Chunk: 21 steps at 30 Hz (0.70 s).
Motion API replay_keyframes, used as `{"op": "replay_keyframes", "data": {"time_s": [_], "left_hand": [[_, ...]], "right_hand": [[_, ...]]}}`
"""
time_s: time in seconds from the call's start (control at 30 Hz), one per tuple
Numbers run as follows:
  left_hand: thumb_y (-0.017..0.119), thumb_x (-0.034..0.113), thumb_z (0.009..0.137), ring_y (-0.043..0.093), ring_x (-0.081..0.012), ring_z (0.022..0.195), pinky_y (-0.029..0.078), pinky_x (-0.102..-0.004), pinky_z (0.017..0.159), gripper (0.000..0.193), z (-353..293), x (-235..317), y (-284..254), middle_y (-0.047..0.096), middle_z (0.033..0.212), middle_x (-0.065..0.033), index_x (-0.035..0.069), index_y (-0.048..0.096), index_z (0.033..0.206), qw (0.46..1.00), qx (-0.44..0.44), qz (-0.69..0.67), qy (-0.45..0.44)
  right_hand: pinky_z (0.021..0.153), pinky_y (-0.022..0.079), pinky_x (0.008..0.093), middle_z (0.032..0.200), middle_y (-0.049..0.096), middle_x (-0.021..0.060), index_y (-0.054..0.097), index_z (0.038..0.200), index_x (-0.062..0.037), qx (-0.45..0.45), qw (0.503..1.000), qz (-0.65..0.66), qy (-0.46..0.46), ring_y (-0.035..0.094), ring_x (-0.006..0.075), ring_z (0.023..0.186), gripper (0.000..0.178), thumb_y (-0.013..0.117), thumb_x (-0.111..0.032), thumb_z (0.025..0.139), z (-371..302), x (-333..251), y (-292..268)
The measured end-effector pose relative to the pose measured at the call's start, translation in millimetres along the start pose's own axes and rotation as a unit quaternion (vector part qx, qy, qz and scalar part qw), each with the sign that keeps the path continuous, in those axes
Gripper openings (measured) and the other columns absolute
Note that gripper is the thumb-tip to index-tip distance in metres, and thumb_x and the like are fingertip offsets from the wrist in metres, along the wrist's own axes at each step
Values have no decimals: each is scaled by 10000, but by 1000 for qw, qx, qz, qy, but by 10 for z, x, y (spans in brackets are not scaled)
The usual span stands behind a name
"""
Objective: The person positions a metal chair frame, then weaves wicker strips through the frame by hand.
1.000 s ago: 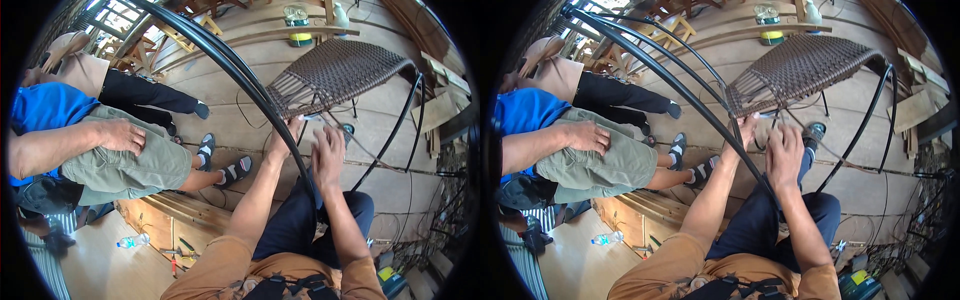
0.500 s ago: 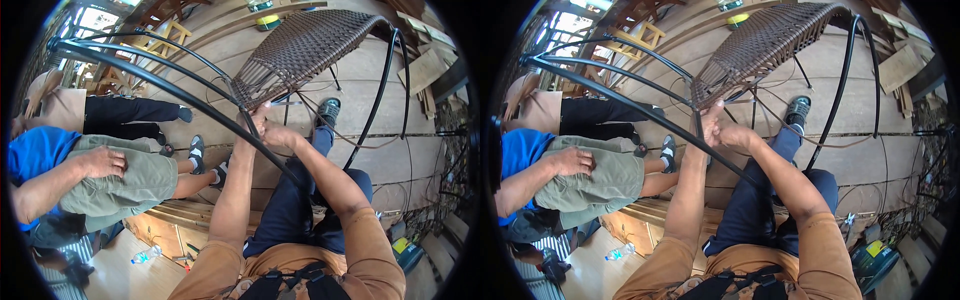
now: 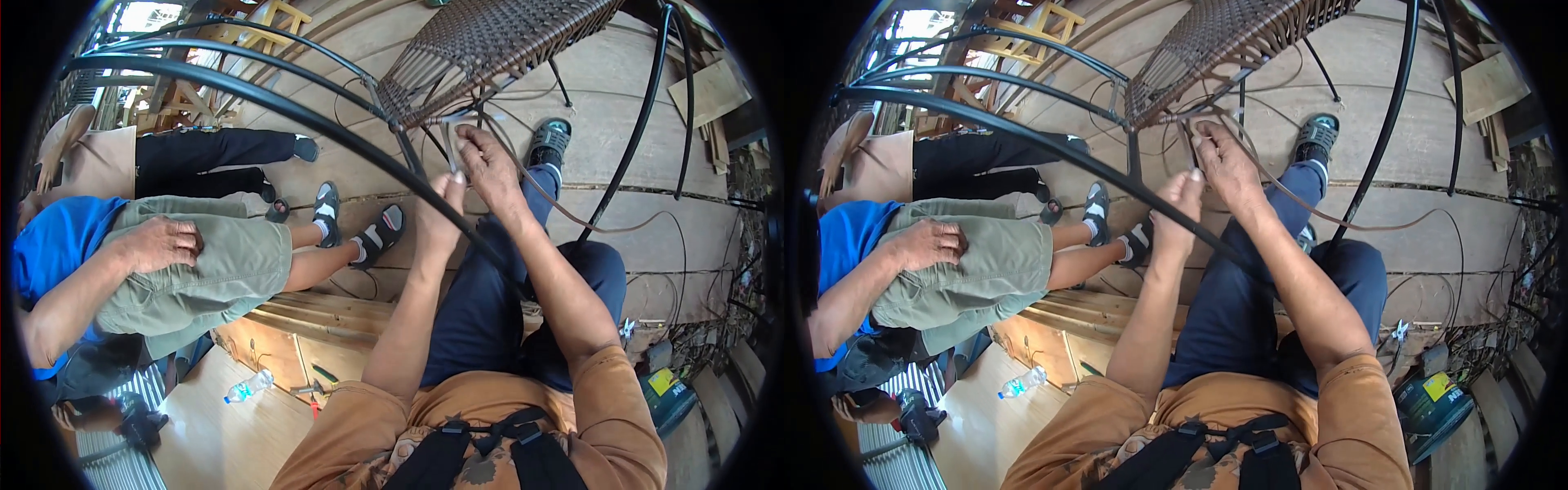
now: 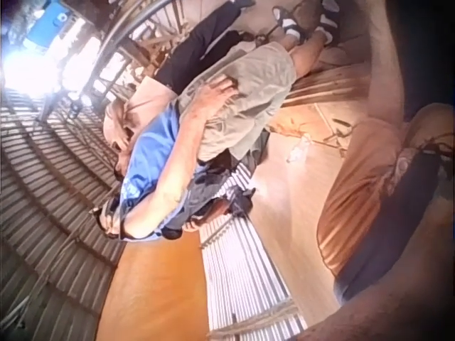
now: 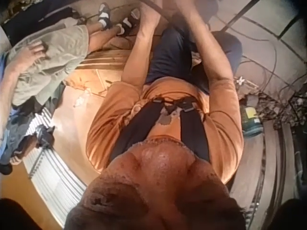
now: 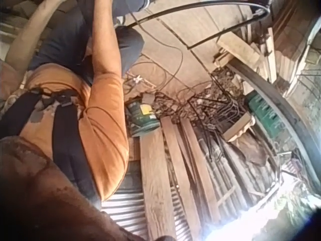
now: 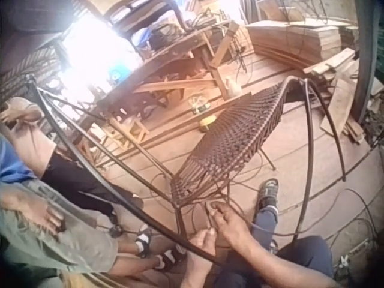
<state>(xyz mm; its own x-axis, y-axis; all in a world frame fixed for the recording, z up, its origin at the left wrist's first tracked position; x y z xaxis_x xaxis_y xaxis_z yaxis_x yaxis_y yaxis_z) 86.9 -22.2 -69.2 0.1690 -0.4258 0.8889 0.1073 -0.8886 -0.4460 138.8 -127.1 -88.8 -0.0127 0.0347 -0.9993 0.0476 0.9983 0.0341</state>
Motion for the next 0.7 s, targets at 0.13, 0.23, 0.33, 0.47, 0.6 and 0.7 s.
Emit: {"op": "replay_keyframes", "data": {"time_s": [0.13, 0.23, 0.33, 0.47, 0.6, 0.7], "left_hand": [[542, 212, 853, 509, -185, 603, 421, -327, 591, 229, -504, 113, 128, 550, 653, -149, -13, 580, 836, 997, -45, 62, 3], [497, 243, 848, 569, -388, 740, 436, -420, 608, 261, -552, 162, -87, 568, 732, -222, 18, 597, 764, 951, -163, 261, 27], [449, 317, 882, 585, -248, 669, 438, -365, 640, 314, -260, 520, -720, 567, 654, -119, 31, 565, 823, 972, 13, 208, -110], [415, 324, 913, 562, -192, 706, 429, -322, 643, 375, 232, 1123, -859, 547, 717, -94, -17, 550, 832, 946, 129, -44, 294], [406, 247, 918, 522, -154, 738, 429, -298, 692, 302, 566, 1107, -646, 546, 780, -73, -18, 546, 883, 910, 128, -168, 358], [429, 202, 908, 522, -145, 728, 449, -293, 677, 233, 496, 1242, -627, 533, 781, -64, -8, 516, 955, 882, 160, 32, 442]], "right_hand": [[449, 368, 223, 589, 511, 4, 566, 901, 1, -97, 994, -34, 44, 443, 89, 494, 250, 482, -233, 877, 11, -125, 117], [387, 284, 229, 527, 391, -37, 554, 829, -36, -112, 961, 176, 182, 354, 66, 430, 184, 489, -205, 866, -82, -362, 105], [379, 258, 232, 515, 353, -43, 563, 835, -34, -110, 979, 108, 136, 332, 55, 425, 179, 473, -188, 853, -156, -407, -52], [419, 275, 240, 519, 357, -26, 581, 845, -23, -85, 985, -37, -142, 316, 71, 440, 226, 458, -209, 816, -494, -765, -88], [472, 322, 250, 577, 414, 11, 575, 853, -7, -95, 995, 17, -29, 382, 87, 510, 264, 441, -230, 812, -605, -718, -167], [534, 381, 293, 593, 461, 85, 556, 848, 23, -65, 997, -41, -9, 447, 154, 563, 295, 457, -251, 801, -577, -489, -222]]}}
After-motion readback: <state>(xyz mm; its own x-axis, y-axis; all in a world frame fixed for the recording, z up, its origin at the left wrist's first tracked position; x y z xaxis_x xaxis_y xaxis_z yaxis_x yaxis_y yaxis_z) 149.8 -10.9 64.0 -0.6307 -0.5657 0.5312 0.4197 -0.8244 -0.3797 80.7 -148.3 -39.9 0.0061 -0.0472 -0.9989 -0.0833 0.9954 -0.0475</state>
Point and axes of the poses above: each hand's wrist, its own z-axis towards the middle knuckle, its own y-axis out of the palm, x = y × z, the point moved 4 cm from there along z, towards the middle knuckle
